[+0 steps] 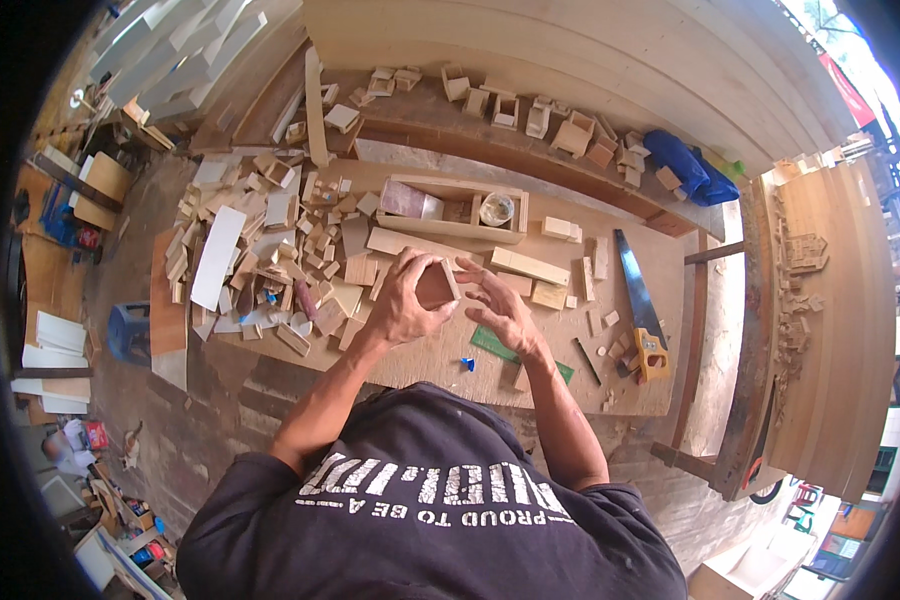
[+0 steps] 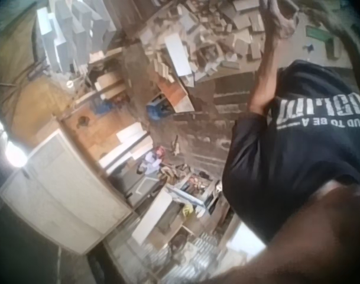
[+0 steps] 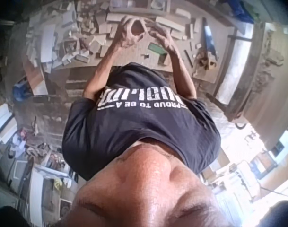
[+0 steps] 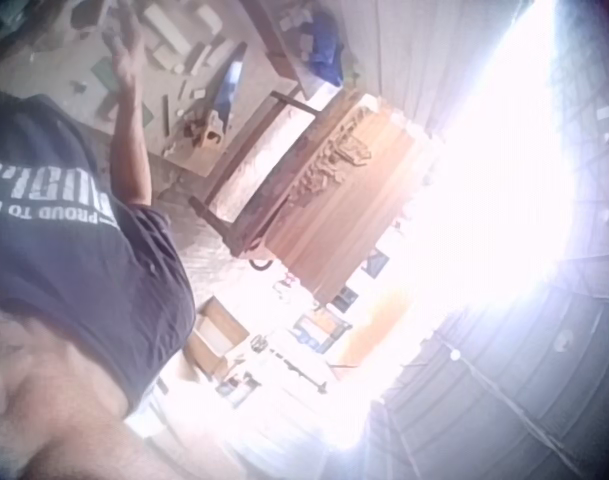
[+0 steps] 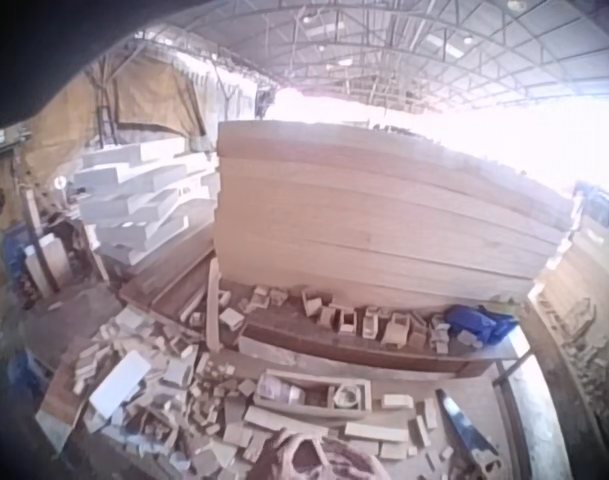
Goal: The person aligns and joins small wooden blocks on a workbench, applying glue to the edges and pressing the pieces together by hand.
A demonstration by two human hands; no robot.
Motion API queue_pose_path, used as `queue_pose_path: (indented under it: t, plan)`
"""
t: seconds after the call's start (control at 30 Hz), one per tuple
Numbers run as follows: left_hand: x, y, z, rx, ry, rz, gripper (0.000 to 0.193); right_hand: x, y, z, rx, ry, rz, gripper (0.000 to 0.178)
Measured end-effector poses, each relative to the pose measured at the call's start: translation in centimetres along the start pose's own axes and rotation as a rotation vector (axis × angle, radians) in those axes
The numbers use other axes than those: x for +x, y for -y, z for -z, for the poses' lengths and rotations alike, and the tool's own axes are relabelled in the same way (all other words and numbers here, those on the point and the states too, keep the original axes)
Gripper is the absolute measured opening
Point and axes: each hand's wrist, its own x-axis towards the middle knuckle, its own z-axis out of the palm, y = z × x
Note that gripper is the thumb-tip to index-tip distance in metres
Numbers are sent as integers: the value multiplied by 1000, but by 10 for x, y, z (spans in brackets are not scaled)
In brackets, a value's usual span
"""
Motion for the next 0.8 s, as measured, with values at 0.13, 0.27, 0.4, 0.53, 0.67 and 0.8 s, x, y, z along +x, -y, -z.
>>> queue_pose_path:
  t: [0.13,0.27,0.4,0.53,0.67,0.8]
  plan:
    - [-12,37,-25,152,98,18,60,5,-14,-4,-49,-60,-223,48]
    - [-35,90,-76,215,214,7,55,3,-104,10,-277,-127,-306,47]
    - [-58,123,-111,275,245,114,57,0,-159,11,-539,-176,-257,43]
    - [-81,138,-125,262,127,131,62,-4,-160,3,-645,-178,-298,47]
    - [-101,154,-114,12,-50,377,68,-11,-138,5,-599,-147,-325,52]
    - [-111,148,-87,-180,88,901,39,-12,-131,15,-537,-154,-371,57]
